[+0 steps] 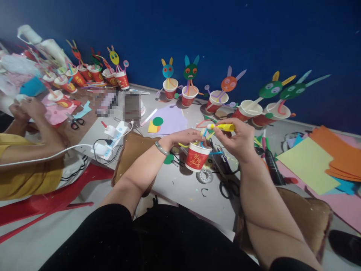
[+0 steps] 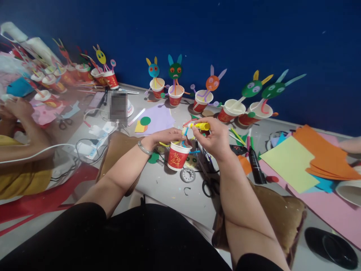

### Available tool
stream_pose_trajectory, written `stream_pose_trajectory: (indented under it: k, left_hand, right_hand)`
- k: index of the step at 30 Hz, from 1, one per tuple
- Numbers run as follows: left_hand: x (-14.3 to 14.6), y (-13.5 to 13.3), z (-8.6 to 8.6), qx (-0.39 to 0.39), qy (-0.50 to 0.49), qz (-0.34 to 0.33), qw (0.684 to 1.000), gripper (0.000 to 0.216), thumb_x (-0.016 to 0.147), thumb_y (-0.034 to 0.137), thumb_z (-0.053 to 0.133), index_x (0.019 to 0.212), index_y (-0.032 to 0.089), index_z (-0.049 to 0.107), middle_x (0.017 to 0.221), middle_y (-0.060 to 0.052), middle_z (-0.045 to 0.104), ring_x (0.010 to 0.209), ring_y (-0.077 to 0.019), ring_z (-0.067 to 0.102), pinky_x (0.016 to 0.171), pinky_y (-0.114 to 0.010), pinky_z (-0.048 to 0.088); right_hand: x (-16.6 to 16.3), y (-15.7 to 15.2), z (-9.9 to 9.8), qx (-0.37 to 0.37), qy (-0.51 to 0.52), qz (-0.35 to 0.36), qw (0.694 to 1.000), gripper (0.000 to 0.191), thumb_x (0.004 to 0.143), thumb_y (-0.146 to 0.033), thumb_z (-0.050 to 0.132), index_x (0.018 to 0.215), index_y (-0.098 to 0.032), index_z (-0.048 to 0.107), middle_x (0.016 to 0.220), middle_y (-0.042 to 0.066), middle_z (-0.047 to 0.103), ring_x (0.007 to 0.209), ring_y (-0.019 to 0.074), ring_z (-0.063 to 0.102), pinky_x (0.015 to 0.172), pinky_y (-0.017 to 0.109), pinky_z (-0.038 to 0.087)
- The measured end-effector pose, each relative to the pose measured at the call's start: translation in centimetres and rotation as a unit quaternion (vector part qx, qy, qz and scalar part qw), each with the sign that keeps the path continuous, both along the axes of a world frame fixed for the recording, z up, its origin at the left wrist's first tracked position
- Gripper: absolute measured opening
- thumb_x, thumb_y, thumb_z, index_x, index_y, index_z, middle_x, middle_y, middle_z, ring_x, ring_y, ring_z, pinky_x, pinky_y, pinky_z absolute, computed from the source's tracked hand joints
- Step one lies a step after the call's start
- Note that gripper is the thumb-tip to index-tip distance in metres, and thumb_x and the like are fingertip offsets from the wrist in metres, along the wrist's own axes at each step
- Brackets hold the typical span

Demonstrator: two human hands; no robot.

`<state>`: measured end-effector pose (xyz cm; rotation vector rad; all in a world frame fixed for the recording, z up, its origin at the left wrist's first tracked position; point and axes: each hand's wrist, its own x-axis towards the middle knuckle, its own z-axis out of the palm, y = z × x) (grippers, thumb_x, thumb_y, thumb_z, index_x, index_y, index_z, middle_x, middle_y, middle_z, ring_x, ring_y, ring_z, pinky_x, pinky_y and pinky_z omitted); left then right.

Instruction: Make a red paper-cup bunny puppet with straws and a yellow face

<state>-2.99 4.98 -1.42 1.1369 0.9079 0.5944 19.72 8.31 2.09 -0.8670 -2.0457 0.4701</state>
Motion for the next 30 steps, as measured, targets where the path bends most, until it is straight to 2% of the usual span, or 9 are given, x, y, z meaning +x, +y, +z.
stream_pose_trajectory:
  k: [2, 7, 12, 17, 22, 26, 30]
  left_hand:
    - [-0.1, 0.0, -0.1, 0.005, 0.002, -0.005, 1.0, 0.024, 0.109, 0.027, 0.07, 0.1, 0.011, 0.086, 0.105, -0.008, 0.087, 0.094, -0.0136, 0.075, 0.098, -0.028, 0.056]
    - [-0.1, 0.0, -0.2, 0.011, 0.025, 0.002, 1.0, 0.023, 0.107, 0.027, 0.07, 0.102, 0.01, 0.085, 0.102, -0.007, 0.086, 0.09, -0.0143, 0.073, 0.092, -0.027, 0.056]
    - [0.0, -0.2, 0.0, 0.019, 0.029, -0.008, 0.999, 0.027, 0.108, 0.031, 0.07, 0.101, 0.01, 0.084, 0.101, -0.007, 0.085, 0.089, -0.0133, 0.072, 0.091, -0.026, 0.054]
    - [0.2, -0.1, -0.2, 0.013, 0.041, 0.0, 0.999, 0.022, 0.106, 0.026, 0.068, 0.1, 0.011, 0.083, 0.096, -0.004, 0.083, 0.087, -0.0124, 0.07, 0.089, -0.026, 0.054]
    - [0.2, -0.1, 0.2, 0.005, 0.034, 0.005, 0.999, 0.022, 0.106, 0.026, 0.072, 0.095, 0.01, 0.082, 0.089, -0.002, 0.08, 0.083, -0.0111, 0.067, 0.09, -0.026, 0.053]
    - [0.1, -0.2, 0.7, -0.004, 0.024, 0.016, 1.0, 0.022, 0.107, 0.023, 0.07, 0.094, 0.011, 0.083, 0.09, -0.003, 0.081, 0.085, -0.0112, 0.068, 0.091, -0.027, 0.053]
    - [0.1, -0.4, 1.1, 0.002, 0.006, 0.005, 1.0, 0.025, 0.105, 0.031, 0.076, 0.09, 0.012, 0.082, 0.092, -0.004, 0.083, 0.09, -0.0128, 0.071, 0.09, -0.026, 0.054]
  right_hand:
    - [0.1, 0.0, 0.0, -0.012, 0.009, -0.006, 1.0, 0.014, 0.094, -0.042, 0.079, 0.099, -0.029, 0.08, 0.091, 0.005, 0.086, 0.068, 0.0249, 0.076, 0.058, 0.038, 0.061]
    - [0.1, 0.1, -0.1, -0.033, -0.017, 0.043, 0.998, 0.015, 0.093, -0.042, 0.079, 0.098, -0.029, 0.081, 0.084, 0.004, 0.083, 0.062, 0.0237, 0.073, 0.057, 0.038, 0.06]
    - [0.1, 0.4, -0.5, -0.013, -0.003, -0.015, 1.0, 0.019, 0.094, -0.047, 0.081, 0.099, -0.028, 0.078, 0.092, 0.006, 0.085, 0.07, 0.0263, 0.076, 0.064, 0.041, 0.063]
    - [-0.2, -0.1, -0.3, -0.04, -0.008, 0.034, 0.999, 0.019, 0.094, -0.046, 0.082, 0.1, -0.028, 0.08, 0.092, 0.006, 0.086, 0.07, 0.0249, 0.077, 0.063, 0.038, 0.062]
    - [-0.3, 0.3, -0.5, -0.036, 0.028, 0.01, 0.999, 0.018, 0.097, -0.046, 0.083, 0.101, -0.029, 0.08, 0.096, 0.007, 0.087, 0.077, 0.0281, 0.081, 0.068, 0.041, 0.066]
    - [-0.3, 0.6, -0.7, -0.083, 0.078, 0.05, 0.992, 0.032, 0.094, -0.059, 0.089, 0.102, -0.029, 0.081, 0.098, 0.008, 0.088, 0.089, 0.031, 0.085, 0.081, 0.045, 0.07]
    - [-0.5, 0.8, -0.9, -0.107, 0.064, 0.083, 0.989, 0.037, 0.09, -0.062, 0.091, 0.099, -0.028, 0.082, 0.095, 0.007, 0.087, 0.087, 0.0297, 0.085, 0.083, 0.044, 0.071]
